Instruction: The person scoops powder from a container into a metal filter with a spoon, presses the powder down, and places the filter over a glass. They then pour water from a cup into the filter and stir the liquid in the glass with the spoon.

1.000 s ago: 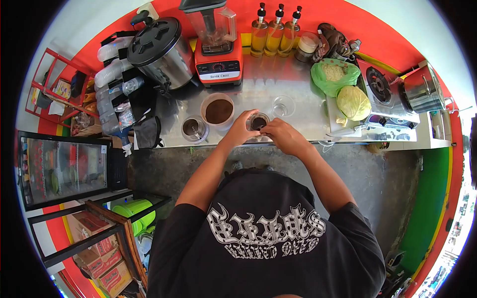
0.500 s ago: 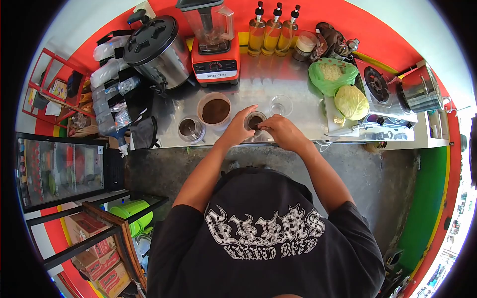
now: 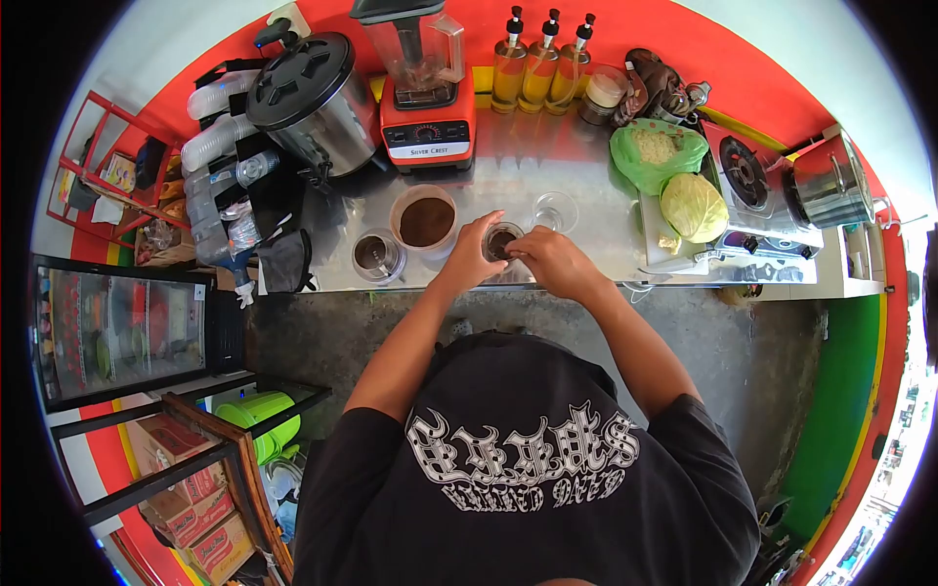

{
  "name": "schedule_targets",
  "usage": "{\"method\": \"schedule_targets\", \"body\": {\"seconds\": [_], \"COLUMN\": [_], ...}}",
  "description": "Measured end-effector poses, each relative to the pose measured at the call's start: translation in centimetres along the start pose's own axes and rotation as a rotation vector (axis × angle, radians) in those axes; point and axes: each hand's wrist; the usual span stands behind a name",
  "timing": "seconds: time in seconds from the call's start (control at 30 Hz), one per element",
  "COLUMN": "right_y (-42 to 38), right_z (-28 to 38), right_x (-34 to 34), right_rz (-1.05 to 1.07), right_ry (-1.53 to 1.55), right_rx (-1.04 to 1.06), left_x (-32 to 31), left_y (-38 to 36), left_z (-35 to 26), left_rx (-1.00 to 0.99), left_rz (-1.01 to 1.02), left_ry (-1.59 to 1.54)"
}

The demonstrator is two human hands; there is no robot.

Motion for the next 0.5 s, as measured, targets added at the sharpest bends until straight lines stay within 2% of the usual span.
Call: {"method": "schedule_targets", "body": {"seconds": [0.03,0.13,0.23,0.27,0.33,0.43,0.5], "right_y": [0.1,0.6,1.0,0.9,0.5,-0.1,-0.2], "right_z": [0.1,-0.6,-0.8,-0.8,-0.3,-0.3,-0.6], "right_x": [0.3,-0.1,-1.0,-0.9,-0.6,0.2,0.7], "right_rz": [-0.01,-0.129,-0.174,-0.17,-0.001,0.064,0.034], "right_ry": [0.035,-0.084,-0.055,-0.06,-0.045,-0.022,-0.03], "right_rx": [-0.059,-0.059,-0.046,-0.045,0.036,0.047,0.013], "left_x": [0.0,0.1,0.2,0.4,0.8,1.4,1.4], "left_y": [0.0,-0.2,-0.1,0.1,0.2,0.0,-0.1], "left_z": [-0.2,-0.9,-1.6,-1.8,-1.8,-1.4,-1.2], "left_rx": [-0.017,-0.018,0.024,0.022,0.047,0.074,0.072], "left_rz": [-0.009,-0.05,-0.041,-0.045,-0.008,0.015,0.021], "left_ry": [0.003,0.001,0.007,0.003,0.026,-0.029,-0.03]}}
Point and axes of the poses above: each hand's wrist, its own y-axis towards the middle knuckle, its own x-axis out of the back of the hand, z = x × y
